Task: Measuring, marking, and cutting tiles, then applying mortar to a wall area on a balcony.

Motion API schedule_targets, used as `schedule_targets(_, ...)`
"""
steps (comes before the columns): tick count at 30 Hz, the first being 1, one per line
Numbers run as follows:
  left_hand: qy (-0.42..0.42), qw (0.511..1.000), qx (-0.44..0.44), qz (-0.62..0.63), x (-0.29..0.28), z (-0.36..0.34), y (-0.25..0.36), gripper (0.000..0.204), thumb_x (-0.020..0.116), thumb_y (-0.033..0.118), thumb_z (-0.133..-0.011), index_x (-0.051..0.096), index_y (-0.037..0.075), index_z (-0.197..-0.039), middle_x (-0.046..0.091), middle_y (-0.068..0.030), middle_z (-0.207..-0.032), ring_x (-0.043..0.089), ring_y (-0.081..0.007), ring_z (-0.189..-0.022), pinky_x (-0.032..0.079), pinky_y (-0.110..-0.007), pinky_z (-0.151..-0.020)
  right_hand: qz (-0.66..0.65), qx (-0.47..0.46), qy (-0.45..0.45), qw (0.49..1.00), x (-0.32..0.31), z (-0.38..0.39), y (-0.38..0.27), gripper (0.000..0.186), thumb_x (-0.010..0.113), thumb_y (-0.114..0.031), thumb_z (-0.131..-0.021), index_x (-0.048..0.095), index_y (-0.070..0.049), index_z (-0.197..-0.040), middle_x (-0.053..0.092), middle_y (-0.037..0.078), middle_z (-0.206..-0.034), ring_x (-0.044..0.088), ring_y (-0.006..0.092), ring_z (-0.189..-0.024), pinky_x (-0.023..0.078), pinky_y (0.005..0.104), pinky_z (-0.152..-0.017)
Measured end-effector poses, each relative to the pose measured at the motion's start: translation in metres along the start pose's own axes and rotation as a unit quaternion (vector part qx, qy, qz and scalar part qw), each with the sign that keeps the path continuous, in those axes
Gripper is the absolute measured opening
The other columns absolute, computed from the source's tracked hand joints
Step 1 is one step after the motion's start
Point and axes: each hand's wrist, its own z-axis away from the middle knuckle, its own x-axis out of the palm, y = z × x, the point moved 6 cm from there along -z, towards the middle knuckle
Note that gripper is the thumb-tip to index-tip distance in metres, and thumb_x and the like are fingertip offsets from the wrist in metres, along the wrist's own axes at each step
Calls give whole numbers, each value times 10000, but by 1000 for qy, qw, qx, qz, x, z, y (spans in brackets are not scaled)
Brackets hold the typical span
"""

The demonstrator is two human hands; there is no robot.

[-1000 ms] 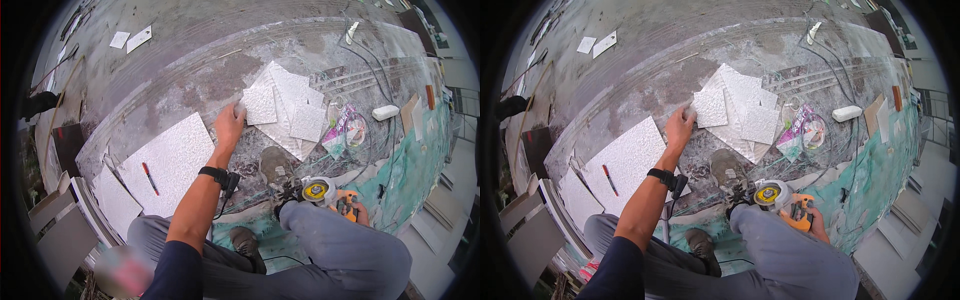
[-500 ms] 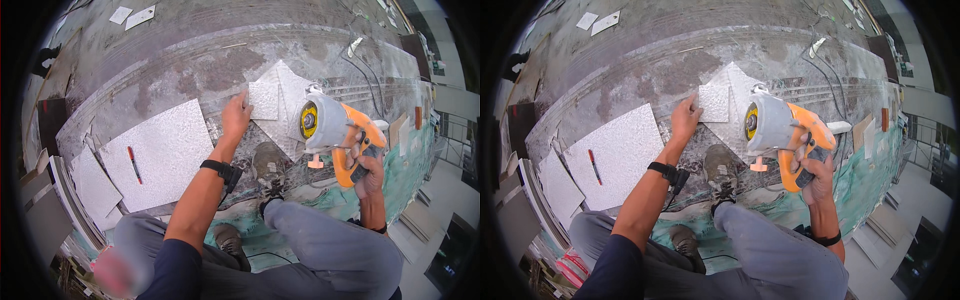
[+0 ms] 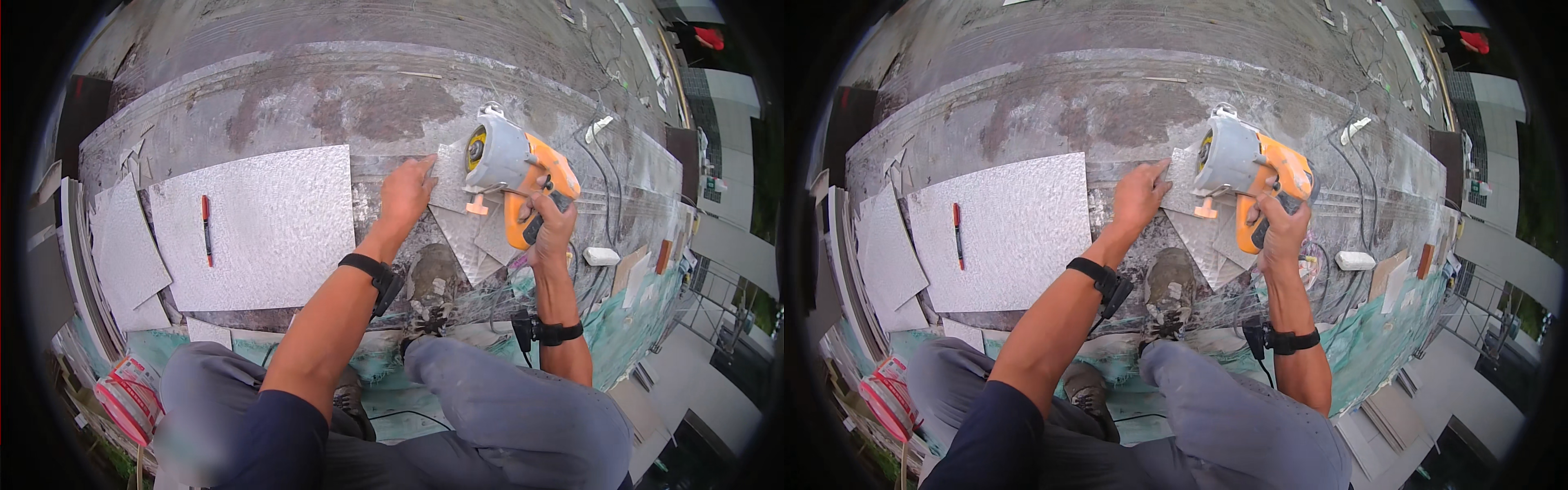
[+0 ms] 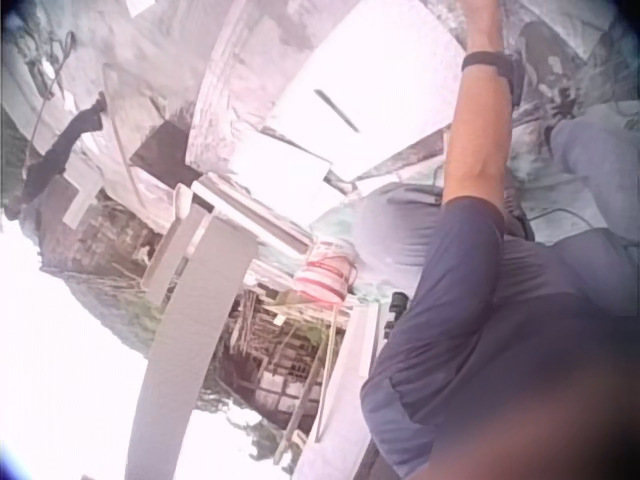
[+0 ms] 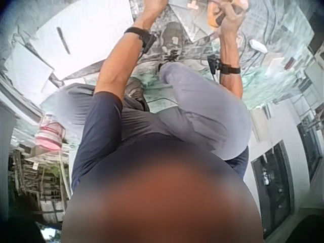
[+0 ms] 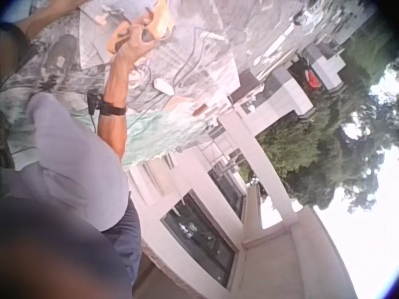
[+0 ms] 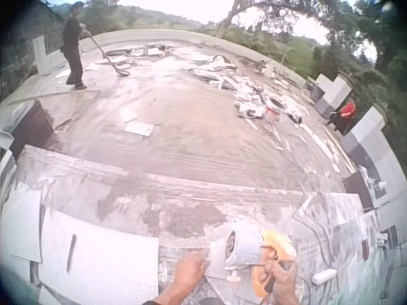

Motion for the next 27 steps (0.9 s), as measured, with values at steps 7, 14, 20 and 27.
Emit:
schedule_targets(7, -19, 1000, -14, -5, 2, 7, -11, 422, 702, 192, -823, 652, 140, -1239, 603, -132, -826, 610, -346, -796, 471, -440, -700, 19, -8, 5, 1000, 8, 1, 20, 204, 592, 6, -800, 538, -22, -994, 554, 58, -691, 547, 154, -545, 462, 283, -540)
schedule_targets(14, -18, 1000, -25, 4, -3, 11, -13, 414, 691, 193, -834, 650, 138, -1243, 599, -140, -835, 613, -351, -808, 477, -451, -710, 12, -2, 0, 1000, 14, 3, 31, 195, 619, 18, -780, 549, -8, -961, 561, 52, -683, 555, 146, -529, 453, 282, -510)
schedule_targets(20, -51, 998, -42, -9, 0, 11, -10, 395, 677, 163, -845, 645, 137, -1238, 643, -150, -958, 648, -363, -874, 526, -455, -755, 15, 0, 6, 1000, 10, 3, 31, 183, 610, 17, -783, 551, -10, -954, 559, 54, -679, 556, 149, -527, 451, 279, -507)
schedule_targets(27, -24, 1000, -17, -4, 2, 12, -12, 407, 678, 186, -843, 647, 122, -1244, 603, -146, -845, 616, -354, -797, 485, -450, -701, 12, 0, -5, 1000, 10, 1, 32, 180, 612, 14, -788, 552, -9, -956, 558, 55, -677, 555, 155, -522, 451, 283, -506)
